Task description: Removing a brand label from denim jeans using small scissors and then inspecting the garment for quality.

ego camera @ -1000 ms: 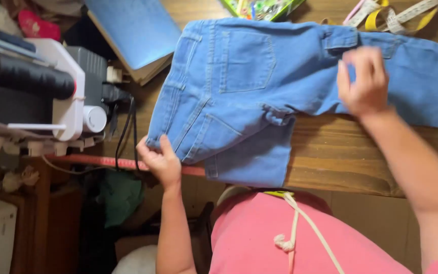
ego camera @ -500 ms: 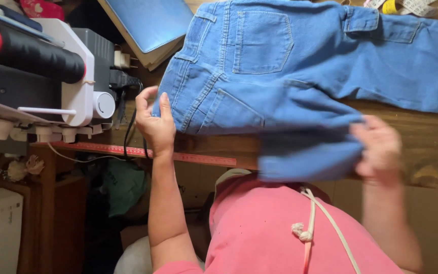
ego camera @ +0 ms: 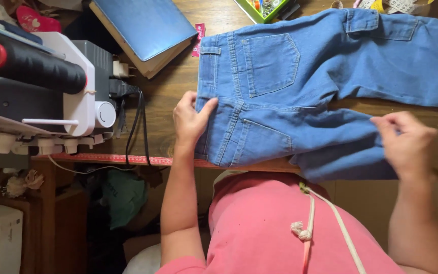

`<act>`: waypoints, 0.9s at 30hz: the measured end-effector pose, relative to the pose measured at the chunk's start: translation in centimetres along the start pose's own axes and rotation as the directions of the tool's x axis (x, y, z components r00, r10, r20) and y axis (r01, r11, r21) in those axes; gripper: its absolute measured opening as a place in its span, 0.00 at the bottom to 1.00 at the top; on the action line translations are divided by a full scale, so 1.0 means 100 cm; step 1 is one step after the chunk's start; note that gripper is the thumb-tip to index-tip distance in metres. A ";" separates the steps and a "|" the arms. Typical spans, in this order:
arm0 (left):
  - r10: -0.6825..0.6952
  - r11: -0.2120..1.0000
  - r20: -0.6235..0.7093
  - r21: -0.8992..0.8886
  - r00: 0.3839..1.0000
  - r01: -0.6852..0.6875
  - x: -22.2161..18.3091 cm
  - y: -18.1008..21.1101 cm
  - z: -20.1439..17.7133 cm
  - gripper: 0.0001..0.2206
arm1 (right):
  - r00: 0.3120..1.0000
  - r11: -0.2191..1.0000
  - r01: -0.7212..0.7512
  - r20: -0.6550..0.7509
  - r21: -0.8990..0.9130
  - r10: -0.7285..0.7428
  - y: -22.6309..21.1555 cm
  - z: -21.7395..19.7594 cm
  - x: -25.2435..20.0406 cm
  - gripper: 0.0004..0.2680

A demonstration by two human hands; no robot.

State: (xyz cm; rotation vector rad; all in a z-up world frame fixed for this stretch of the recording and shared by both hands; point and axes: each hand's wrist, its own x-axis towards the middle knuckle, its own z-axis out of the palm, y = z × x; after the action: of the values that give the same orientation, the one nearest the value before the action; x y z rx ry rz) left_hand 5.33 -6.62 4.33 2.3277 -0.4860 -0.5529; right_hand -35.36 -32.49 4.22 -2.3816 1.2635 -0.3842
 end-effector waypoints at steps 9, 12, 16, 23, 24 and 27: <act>0.281 0.924 -0.409 -0.130 0.868 -0.360 0.015 -0.028 -0.003 0.10 | 0.795 0.949 -0.306 0.569 0.080 0.209 -0.012 -0.029 0.026 0.07; 0.190 0.862 -0.281 -0.411 0.941 -0.296 0.017 -0.044 0.006 0.08 | 0.790 0.962 -0.273 0.571 0.002 0.223 -0.007 -0.013 0.001 0.07; 0.126 0.474 0.209 -0.871 0.970 0.126 0.025 -0.043 -0.005 0.06 | 0.793 0.990 -0.105 0.594 -0.092 0.139 -0.010 -0.016 -0.009 0.13; 0.084 0.835 0.160 -0.550 0.984 0.018 0.022 -0.023 0.003 0.16 | 0.933 0.923 -0.217 0.346 0.318 0.100 -0.088 0.086 0.030 0.12; 0.077 0.876 0.136 -0.482 0.988 -0.002 0.023 -0.025 0.001 0.17 | 0.960 0.941 -0.198 0.249 0.275 0.129 -0.087 0.104 0.035 0.12; 0.092 0.952 0.115 -0.301 0.989 -0.053 0.024 -0.031 0.001 0.15 | 0.964 0.913 -0.262 0.134 0.313 0.231 -0.089 0.101 0.042 0.12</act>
State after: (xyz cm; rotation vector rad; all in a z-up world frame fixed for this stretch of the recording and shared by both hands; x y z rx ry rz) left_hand 7.92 -5.66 1.48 1.9879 -0.5083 -0.6929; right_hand -22.39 -29.19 -0.17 -1.9125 1.3219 -0.3661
